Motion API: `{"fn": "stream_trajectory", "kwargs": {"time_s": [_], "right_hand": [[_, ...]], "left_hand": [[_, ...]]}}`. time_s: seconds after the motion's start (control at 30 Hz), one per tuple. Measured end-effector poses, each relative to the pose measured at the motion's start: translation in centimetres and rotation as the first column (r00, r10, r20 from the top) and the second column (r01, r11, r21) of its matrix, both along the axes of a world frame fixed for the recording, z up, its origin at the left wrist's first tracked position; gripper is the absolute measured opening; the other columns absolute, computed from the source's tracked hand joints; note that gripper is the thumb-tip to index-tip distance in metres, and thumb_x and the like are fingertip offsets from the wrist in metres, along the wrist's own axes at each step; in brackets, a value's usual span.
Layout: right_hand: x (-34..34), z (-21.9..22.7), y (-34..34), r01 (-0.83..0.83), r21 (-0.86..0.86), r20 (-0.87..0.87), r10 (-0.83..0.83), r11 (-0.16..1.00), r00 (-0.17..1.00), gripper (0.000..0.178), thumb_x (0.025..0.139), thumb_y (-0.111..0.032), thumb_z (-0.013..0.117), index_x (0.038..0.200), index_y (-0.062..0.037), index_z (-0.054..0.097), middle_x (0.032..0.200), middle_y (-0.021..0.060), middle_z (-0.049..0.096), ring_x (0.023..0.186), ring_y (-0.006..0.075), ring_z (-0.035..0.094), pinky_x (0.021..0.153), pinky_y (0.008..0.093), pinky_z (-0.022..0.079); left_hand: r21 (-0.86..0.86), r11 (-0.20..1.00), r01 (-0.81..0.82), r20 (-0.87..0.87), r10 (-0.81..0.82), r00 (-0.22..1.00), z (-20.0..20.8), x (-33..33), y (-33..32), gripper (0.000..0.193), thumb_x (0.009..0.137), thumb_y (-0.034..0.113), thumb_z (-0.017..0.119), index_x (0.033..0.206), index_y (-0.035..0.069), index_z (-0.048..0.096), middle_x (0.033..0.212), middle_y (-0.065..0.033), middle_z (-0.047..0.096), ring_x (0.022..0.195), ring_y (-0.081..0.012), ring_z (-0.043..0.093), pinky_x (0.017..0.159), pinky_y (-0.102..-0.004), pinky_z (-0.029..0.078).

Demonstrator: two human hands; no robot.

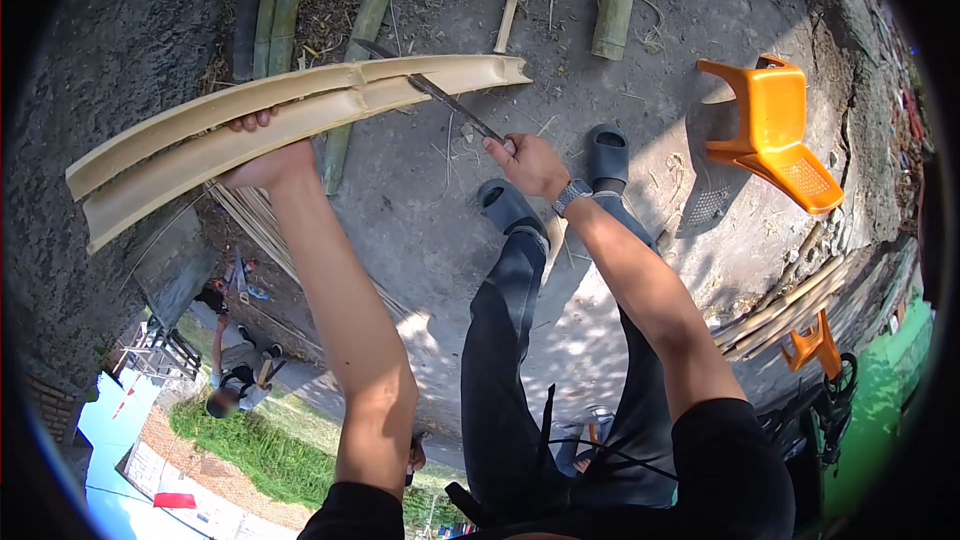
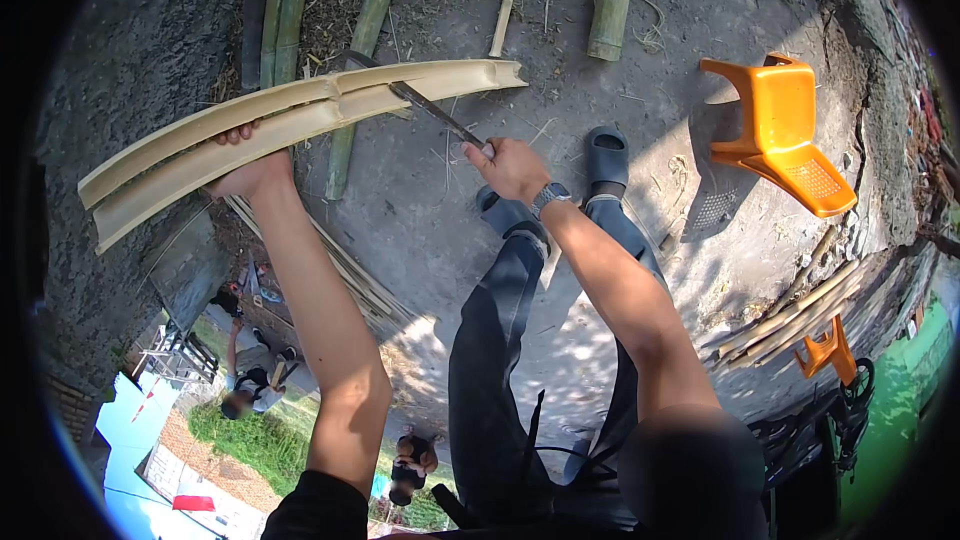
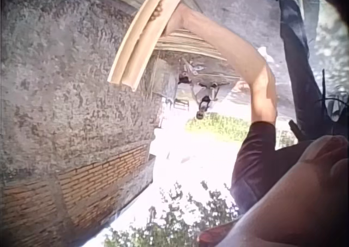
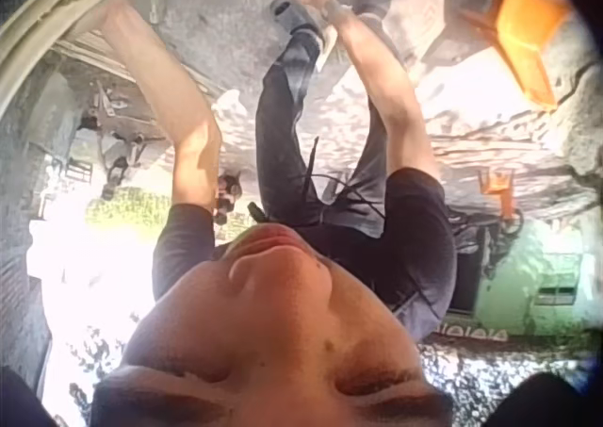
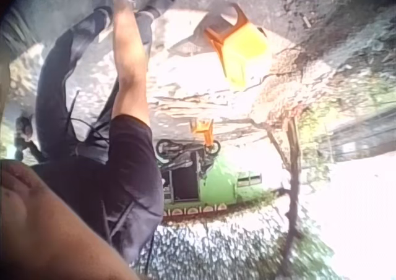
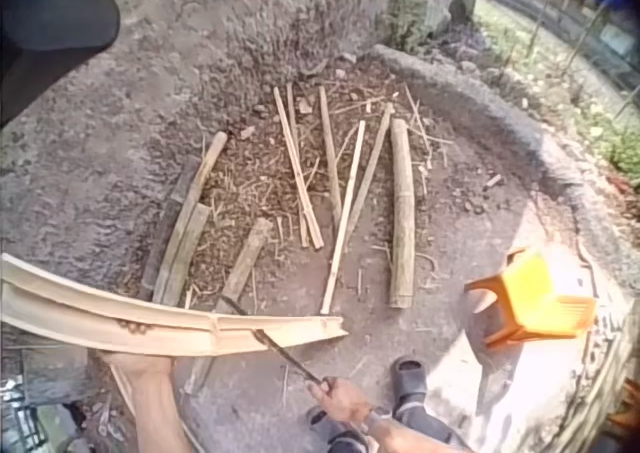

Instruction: The person uses a machete to split bamboo stalks into thinner strips and later prepares a larger bamboo pole by trimming its nodes and ends outdoors.

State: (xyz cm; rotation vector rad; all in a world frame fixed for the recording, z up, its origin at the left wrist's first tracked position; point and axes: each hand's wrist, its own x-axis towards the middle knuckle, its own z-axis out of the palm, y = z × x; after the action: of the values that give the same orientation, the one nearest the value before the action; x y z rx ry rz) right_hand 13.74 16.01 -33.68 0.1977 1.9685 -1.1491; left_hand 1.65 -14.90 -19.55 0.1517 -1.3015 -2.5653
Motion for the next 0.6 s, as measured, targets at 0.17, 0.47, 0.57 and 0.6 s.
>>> {"fn": "stream_trajectory", "kwargs": {"time_s": [0.17,0.47,0.57,0.6], "right_hand": [[4.2,1.7,-3.1,0.236,-0.027,0.094,-0.232,0.971,0.968,0.065,0.097,-0.06,0.056,0.08,0.0022,0.066,0.077,0.0277,0.067,0.081,0.0472,0.067,0.074,0.0517,0.051],[4.8,6.1,-0.9,0.141,0.068,-0.278,-0.117,0.988,0.953,0.033,0.09,-0.029,0.068,0.101,0.0001,0.057,0.075,0.028,0.066,0.077,0.0488,0.066,0.068,0.0555,0.052],[4.6,5.9,0.9,0.185,0.196,-0.405,-0.093,0.963,0.91,0.029,0.084,-0.019,0.069,0.104,-0.0019,0.057,0.077,0.0273,0.067,0.076,0.0479,0.066,0.068,0.0569,0.052],[4.4,5.9,1.7,0.209,0.216,-0.432,-0.098,0.954,0.897,0.027,0.084,-0.019,0.068,0.103,-0.0029,0.057,0.077,0.0273,0.067,0.075,0.0482,0.066,0.067,0.0565,0.052]], "left_hand": [[-0.04,0.904,-0.425,0.129,0.427,0.895,1.9,0.6,5.6,0.056,0.096,0.061,0.035,0.08,0.012,0.057,0.062,0.0,0.041,0.054,-0.0137,0.042,0.058,-0.0264,0.044],[-0.559,0.643,-0.524,-0.247,0.474,0.845,2.9,2.2,11.2,0.082,0.099,0.062,0.052,0.147,-0.004,0.038,0.143,-0.0203,0.05,0.128,-0.0263,0.055,0.106,-0.0411,0.046],[-0.568,0.435,-0.699,-0.052,0.828,0.558,2.2,-0.3,15.8,0.069,0.104,0.054,0.05,0.135,-0.008,0.051,0.126,-0.0205,0.062,0.109,-0.0216,0.065,0.089,-0.0338,0.054],[-0.542,0.426,-0.724,-0.06,0.84,0.539,2.5,-0.8,16.4,0.069,0.104,0.054,0.05,0.135,-0.008,0.051,0.126,-0.0205,0.062,0.109,-0.0216,0.065,0.089,-0.0338,0.054]]}}
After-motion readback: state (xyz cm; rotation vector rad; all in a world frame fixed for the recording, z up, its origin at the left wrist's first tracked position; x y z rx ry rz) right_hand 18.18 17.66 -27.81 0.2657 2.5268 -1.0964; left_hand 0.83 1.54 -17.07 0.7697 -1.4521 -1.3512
